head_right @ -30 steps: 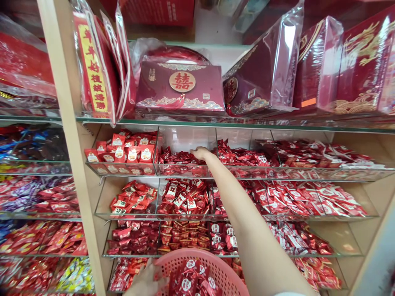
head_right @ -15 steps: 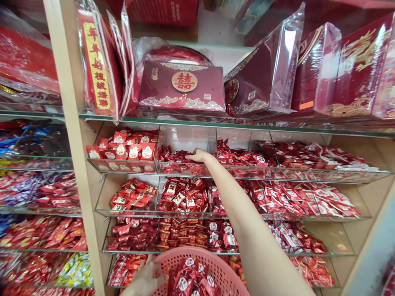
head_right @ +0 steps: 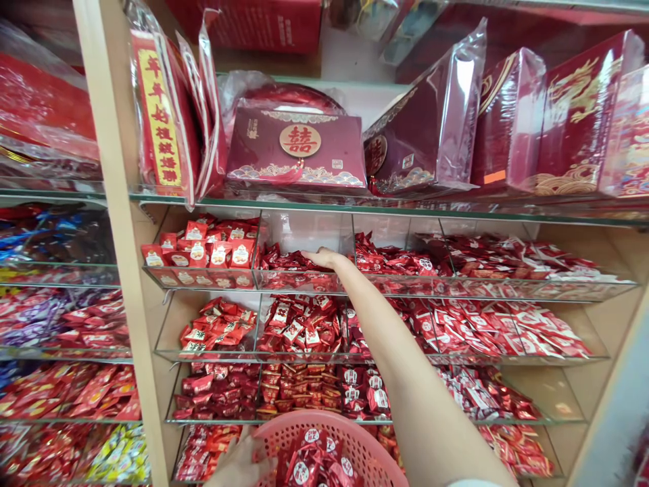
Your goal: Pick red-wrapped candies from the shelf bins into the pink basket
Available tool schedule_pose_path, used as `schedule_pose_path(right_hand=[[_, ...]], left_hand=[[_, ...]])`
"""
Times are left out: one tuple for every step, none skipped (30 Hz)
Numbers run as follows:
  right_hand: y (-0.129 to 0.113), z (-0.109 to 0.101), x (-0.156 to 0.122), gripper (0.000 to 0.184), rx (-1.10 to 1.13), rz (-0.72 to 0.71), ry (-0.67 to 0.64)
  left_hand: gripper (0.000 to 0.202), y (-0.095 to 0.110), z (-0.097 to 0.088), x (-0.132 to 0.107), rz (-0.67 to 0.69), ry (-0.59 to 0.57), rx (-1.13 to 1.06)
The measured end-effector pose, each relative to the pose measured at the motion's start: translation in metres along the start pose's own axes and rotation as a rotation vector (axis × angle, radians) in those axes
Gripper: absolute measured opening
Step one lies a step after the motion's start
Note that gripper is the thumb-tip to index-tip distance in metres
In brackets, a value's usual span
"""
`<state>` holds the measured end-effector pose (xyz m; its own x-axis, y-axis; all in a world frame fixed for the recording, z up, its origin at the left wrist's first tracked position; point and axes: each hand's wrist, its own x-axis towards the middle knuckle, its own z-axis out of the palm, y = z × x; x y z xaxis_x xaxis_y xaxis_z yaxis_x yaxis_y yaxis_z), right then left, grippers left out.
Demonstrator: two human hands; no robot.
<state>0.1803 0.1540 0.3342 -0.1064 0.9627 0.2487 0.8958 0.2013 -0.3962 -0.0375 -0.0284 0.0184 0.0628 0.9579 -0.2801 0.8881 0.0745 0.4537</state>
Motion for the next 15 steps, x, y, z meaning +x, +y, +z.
schedule_pose_path(right_hand=[[0.0, 0.0, 0.0, 0.074, 0.01, -0.008, -0.003], [0.0, 0.0, -0.001, 0.072, 0.016, -0.022, -0.006], [0.0, 0.0, -0.001, 0.07, 0.018, -0.038, -0.006], [0.0, 0.0, -0.001, 0.067, 0.016, -0.054, 0.001], [0.0, 0.0, -0.001, 0.064, 0.01, -0.07, 0.005], [0.0, 0.0, -0.001, 0.062, 0.0, -0.083, 0.005], [0.0, 0.0, 0.0, 0.061, -0.013, -0.09, 0.001], [0.0, 0.0, 0.0, 0.061, -0.03, -0.094, -0.005], [0.0, 0.001, 0.001, 0.061, -0.051, -0.097, -0.01], [0.0, 0.001, 0.002, 0.061, -0.075, -0.101, -0.01], [0.0, 0.002, 0.003, 0.06, -0.095, -0.106, -0.004], [0.0, 0.003, 0.005, 0.056, -0.113, -0.112, 0.008], [0.0, 0.004, 0.006, 0.051, -0.127, -0.118, 0.019], [0.0, 0.004, 0.008, 0.045, -0.138, -0.121, 0.031], [0.0, 0.005, 0.009, 0.039, -0.148, -0.12, 0.045]], left_hand=[[0.036, 0.0, 0.0, 0.0, -0.003, 0.003, 0.008], [0.036, 0.0, 0.0, 0.0, -0.01, 0.006, 0.018], [0.036, 0.001, 0.0, 0.0, -0.017, 0.005, 0.027], [0.037, 0.001, -0.001, -0.001, -0.023, 0.001, 0.034], [0.037, 0.002, -0.002, -0.001, -0.027, -0.003, 0.039], [0.037, 0.003, -0.002, -0.002, -0.03, -0.005, 0.043], [0.037, 0.004, -0.003, -0.003, -0.031, -0.006, 0.047], [0.037, 0.005, -0.004, -0.003, -0.031, -0.005, 0.048], [0.037, 0.006, -0.004, -0.004, -0.031, -0.003, 0.048], [0.037, 0.007, -0.005, -0.004, -0.033, 0.001, 0.047], [0.037, 0.007, -0.005, -0.005, -0.034, 0.006, 0.044], [0.037, 0.008, -0.005, -0.005, -0.035, 0.011, 0.042], [0.037, 0.008, -0.005, -0.005, -0.035, 0.015, 0.042], [0.037, 0.009, -0.005, -0.005, -0.038, 0.015, 0.044], [0.037, 0.009, -0.005, -0.005, -0.04, 0.013, 0.048]])
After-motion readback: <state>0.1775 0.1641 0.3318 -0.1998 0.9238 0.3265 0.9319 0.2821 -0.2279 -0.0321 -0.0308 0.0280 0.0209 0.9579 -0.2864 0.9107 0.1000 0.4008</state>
